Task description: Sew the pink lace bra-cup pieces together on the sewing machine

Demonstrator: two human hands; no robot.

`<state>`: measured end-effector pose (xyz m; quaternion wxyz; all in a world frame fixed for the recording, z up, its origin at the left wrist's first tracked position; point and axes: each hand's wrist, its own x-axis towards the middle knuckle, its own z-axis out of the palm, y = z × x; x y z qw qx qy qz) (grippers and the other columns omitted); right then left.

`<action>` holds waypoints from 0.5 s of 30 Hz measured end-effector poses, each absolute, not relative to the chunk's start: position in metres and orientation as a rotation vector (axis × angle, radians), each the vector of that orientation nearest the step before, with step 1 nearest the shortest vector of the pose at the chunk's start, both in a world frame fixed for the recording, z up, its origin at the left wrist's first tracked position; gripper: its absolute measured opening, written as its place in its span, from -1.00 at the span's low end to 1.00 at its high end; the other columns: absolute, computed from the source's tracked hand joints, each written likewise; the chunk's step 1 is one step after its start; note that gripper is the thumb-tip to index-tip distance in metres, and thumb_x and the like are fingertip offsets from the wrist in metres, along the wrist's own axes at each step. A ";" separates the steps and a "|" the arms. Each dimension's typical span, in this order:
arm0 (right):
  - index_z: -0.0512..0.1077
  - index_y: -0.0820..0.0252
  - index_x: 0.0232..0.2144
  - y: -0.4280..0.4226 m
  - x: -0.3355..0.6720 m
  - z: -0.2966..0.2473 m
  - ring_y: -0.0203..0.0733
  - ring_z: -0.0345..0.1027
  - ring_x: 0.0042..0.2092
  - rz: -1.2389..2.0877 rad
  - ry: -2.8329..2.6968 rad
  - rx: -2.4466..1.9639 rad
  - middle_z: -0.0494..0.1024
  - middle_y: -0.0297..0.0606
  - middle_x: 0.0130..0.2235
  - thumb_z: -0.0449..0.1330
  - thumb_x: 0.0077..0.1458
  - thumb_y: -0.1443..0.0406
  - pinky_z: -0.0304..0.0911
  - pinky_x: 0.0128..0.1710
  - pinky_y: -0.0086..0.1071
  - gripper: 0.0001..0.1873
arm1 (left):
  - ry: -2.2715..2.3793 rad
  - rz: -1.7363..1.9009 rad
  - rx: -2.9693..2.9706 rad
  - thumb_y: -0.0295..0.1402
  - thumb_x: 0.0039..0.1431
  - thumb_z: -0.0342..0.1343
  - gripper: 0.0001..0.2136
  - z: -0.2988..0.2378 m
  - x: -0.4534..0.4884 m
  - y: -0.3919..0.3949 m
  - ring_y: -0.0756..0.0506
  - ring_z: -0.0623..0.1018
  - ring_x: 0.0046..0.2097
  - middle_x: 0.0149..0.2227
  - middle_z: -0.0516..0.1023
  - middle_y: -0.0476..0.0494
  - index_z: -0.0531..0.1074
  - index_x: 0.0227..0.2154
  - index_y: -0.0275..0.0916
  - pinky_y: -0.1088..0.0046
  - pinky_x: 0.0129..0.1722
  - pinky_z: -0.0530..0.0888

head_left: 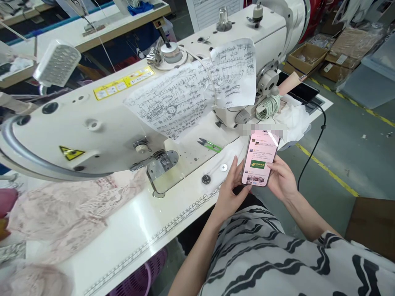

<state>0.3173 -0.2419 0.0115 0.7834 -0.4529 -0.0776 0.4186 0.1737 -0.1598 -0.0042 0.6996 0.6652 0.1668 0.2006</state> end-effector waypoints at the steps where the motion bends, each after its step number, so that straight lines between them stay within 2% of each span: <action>1: 0.48 0.09 -0.18 -0.242 0.317 0.011 0.03 0.40 0.09 0.902 -0.174 -0.979 0.61 -0.26 -0.09 0.24 -0.07 0.32 0.29 0.12 -0.02 -0.69 | 0.370 0.446 1.484 -0.35 0.27 0.12 -0.23 -0.004 0.174 -0.160 -0.18 0.38 0.22 0.36 0.07 -0.14 -0.26 0.34 0.15 0.22 0.17 0.38; 15: 0.49 0.09 -0.18 -0.243 0.317 0.010 0.00 0.41 0.07 0.906 -0.152 -0.960 0.62 -0.28 -0.11 0.22 -0.05 0.35 0.29 0.13 -0.02 -0.69 | 0.372 0.435 1.475 -0.35 0.26 0.13 -0.22 -0.004 0.174 -0.160 -0.19 0.38 0.22 0.35 0.09 -0.16 -0.27 0.35 0.14 0.20 0.19 0.36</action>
